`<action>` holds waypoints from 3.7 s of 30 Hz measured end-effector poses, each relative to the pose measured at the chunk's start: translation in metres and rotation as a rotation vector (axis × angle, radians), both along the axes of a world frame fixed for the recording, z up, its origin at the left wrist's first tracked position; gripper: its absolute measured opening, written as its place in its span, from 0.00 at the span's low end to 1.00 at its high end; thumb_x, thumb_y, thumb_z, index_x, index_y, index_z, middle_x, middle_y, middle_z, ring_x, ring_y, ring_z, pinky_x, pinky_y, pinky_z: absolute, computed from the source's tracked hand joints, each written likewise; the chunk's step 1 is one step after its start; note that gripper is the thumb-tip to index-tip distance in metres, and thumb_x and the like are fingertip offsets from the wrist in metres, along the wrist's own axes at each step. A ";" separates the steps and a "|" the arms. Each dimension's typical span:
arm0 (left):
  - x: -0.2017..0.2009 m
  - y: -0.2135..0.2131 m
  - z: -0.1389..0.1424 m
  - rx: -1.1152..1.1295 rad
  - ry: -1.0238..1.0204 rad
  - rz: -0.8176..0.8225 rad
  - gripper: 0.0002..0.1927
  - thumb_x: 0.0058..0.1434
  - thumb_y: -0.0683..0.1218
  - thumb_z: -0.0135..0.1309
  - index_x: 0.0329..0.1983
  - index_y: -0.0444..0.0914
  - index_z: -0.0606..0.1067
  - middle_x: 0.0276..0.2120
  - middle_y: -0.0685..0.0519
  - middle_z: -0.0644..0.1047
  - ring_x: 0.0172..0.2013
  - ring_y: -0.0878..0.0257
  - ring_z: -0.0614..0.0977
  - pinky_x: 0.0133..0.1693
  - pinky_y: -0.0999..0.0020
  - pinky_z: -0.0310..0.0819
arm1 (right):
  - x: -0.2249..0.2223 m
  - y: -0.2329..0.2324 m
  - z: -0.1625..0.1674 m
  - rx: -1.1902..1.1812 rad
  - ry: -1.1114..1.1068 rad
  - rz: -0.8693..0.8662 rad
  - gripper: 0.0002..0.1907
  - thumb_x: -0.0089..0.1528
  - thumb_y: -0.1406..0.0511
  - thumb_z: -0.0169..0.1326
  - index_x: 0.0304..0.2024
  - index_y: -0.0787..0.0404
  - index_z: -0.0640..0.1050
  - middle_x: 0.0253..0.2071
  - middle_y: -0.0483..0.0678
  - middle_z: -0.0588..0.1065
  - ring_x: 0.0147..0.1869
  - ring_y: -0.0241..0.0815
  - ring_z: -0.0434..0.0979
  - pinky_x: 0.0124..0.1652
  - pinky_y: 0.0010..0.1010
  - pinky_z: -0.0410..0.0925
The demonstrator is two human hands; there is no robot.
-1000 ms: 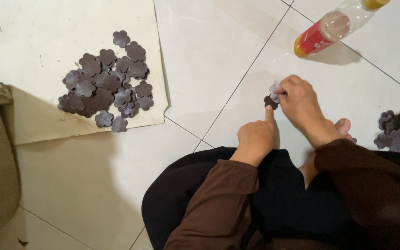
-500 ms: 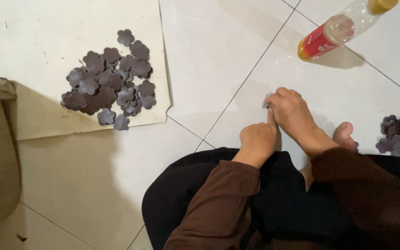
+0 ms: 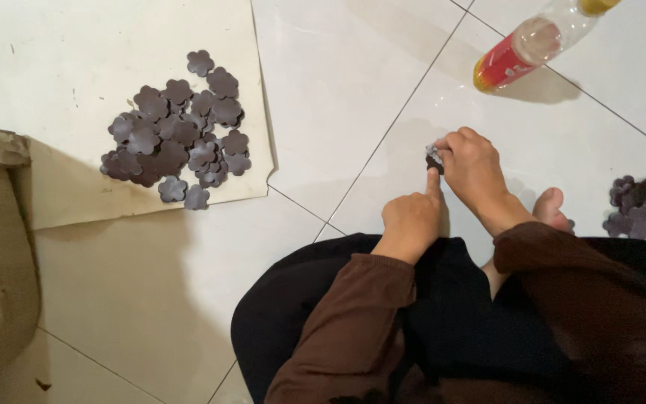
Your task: The person sits on the floor and cleans dark, flower-shaped decorative pieces one by one using a small white cloth. They pick up each piece, wipe it thoroughly, and place it back down, repeating the process for multiple items.
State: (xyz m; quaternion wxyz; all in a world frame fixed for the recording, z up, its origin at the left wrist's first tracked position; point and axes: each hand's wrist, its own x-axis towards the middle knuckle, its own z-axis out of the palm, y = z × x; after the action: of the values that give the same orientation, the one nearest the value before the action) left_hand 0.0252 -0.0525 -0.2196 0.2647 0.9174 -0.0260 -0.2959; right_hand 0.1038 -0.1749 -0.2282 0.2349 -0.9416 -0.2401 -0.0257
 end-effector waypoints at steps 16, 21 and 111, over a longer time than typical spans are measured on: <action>0.001 0.000 0.014 0.060 0.071 -0.036 0.48 0.62 0.39 0.47 0.80 0.32 0.36 0.38 0.42 0.84 0.32 0.51 0.87 0.27 0.57 0.77 | 0.026 -0.031 0.032 0.346 0.511 -0.400 0.08 0.64 0.71 0.58 0.45 0.67 0.80 0.37 0.49 0.78 0.37 0.35 0.77 0.35 0.26 0.71; 0.009 0.008 0.011 0.004 -0.119 0.044 0.35 0.59 0.42 0.50 0.71 0.32 0.57 0.37 0.43 0.82 0.36 0.49 0.85 0.30 0.57 0.77 | 0.036 -0.015 0.062 0.589 0.676 -0.345 0.09 0.64 0.71 0.57 0.47 0.68 0.78 0.41 0.48 0.79 0.38 0.31 0.77 0.36 0.21 0.72; 0.034 0.045 0.052 -1.738 -0.055 1.091 0.13 0.66 0.42 0.60 0.50 0.30 0.77 0.36 0.49 0.81 0.33 0.66 0.83 0.40 0.70 0.82 | -0.015 0.042 0.135 0.387 -0.135 0.115 0.10 0.64 0.77 0.60 0.47 0.64 0.82 0.48 0.51 0.78 0.46 0.41 0.81 0.45 0.26 0.74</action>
State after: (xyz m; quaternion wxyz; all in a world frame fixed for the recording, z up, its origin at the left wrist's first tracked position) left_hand 0.0590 -0.0076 -0.1674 0.9355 0.3020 0.1834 0.0071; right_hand 0.0886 -0.1331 -0.0934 0.3958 -0.8598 -0.2990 -0.1212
